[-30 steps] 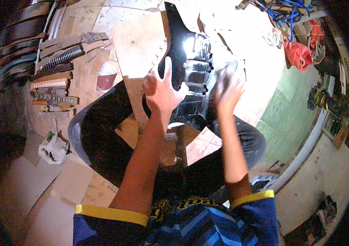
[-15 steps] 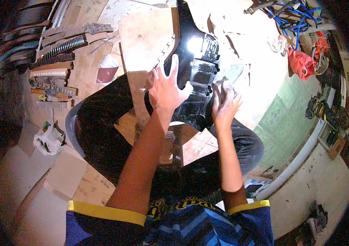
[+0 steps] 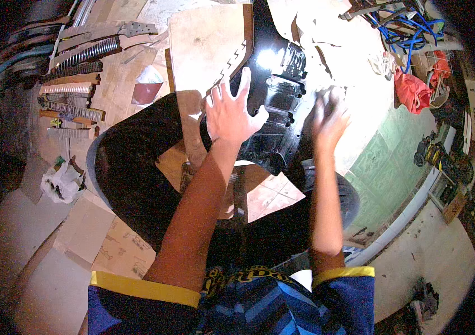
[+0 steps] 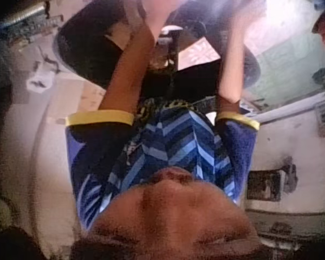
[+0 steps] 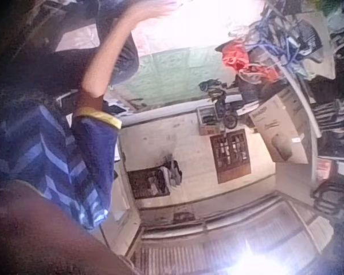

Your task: The person sands the surface of a black electric guitar body using a sanding block, wiping the dust away with a cloth at intervals.

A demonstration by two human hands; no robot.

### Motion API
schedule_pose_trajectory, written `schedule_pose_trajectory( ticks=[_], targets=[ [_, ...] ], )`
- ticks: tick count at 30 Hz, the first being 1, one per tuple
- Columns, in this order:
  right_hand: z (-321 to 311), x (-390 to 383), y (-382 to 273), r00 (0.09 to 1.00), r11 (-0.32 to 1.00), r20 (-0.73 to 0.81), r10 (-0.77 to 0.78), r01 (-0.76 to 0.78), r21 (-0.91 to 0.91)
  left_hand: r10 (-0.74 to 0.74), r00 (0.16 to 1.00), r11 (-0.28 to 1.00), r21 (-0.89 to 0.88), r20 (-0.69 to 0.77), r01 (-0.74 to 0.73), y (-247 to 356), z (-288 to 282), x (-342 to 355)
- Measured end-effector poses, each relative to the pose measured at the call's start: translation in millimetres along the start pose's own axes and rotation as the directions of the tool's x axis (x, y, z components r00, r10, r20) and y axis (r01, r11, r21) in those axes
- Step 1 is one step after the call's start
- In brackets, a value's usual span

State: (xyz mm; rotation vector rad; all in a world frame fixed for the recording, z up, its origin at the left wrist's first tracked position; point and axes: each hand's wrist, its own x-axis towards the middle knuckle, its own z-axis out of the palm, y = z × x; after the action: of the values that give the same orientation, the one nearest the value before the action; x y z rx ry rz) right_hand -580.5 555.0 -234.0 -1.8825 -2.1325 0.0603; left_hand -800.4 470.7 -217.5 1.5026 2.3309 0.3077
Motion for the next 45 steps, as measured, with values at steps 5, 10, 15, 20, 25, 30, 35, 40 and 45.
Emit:
schedule_pose_trajectory(
  ticks=[5,10,15,20,25,30,35,40,45],
  targets=[
    [6.7,0.6,3.9,0.999,0.995,-0.052,0.015,-0.010,0.100,-0.008,1.000,1.000,-0.009,-0.002,0.008,-1.9,4.8,-3.3],
    [-9.8,-44.6,-4.4,0.998,0.984,0.062,-0.017,0.006,0.179,-0.013,1.000,1.000,0.005,-0.005,0.013,-2.7,-0.2,-0.3],
    [0.3,55.4,28.8,0.994,0.976,0.018,0.106,-0.107,0.192,-0.004,1.000,1.000,-0.011,0.016,0.004,7.0,5.0,1.8],
    [-20.2,-63.3,-33.1,0.998,0.993,0.025,-0.059,0.056,0.103,-0.014,1.000,0.999,0.042,-0.006,0.014,-4.9,1.9,-1.5],
    [-12.9,42.0,-1.2,0.976,0.976,0.148,0.157,-0.176,0.126,-0.006,1.000,1.000,-0.009,0.018,0.006,2.0,4.0,-0.3],
    [1.9,-10.7,-0.4,0.983,0.994,-0.156,-0.096,0.102,0.032,0.001,0.999,1.000,0.013,0.046,-0.001,4.4,-1.3,2.2],
    [-8.5,-24.0,-12.3,0.992,0.999,0.125,0.002,-0.007,0.033,-0.009,1.000,1.000,0.030,0.016,0.008,-4.1,-1.1,-0.4],
    [-5.6,37.4,7.1,0.986,0.987,0.056,0.158,-0.156,-0.028,-0.002,1.000,1.000,-0.002,0.005,0.002,6.8,5.5,1.6],
    [-13.2,-48.0,-52.4,0.991,0.994,0.133,-0.022,0.008,0.108,-0.031,0.999,0.998,0.048,0.010,0.031,-7.6,0.4,-3.5]
  ],
)
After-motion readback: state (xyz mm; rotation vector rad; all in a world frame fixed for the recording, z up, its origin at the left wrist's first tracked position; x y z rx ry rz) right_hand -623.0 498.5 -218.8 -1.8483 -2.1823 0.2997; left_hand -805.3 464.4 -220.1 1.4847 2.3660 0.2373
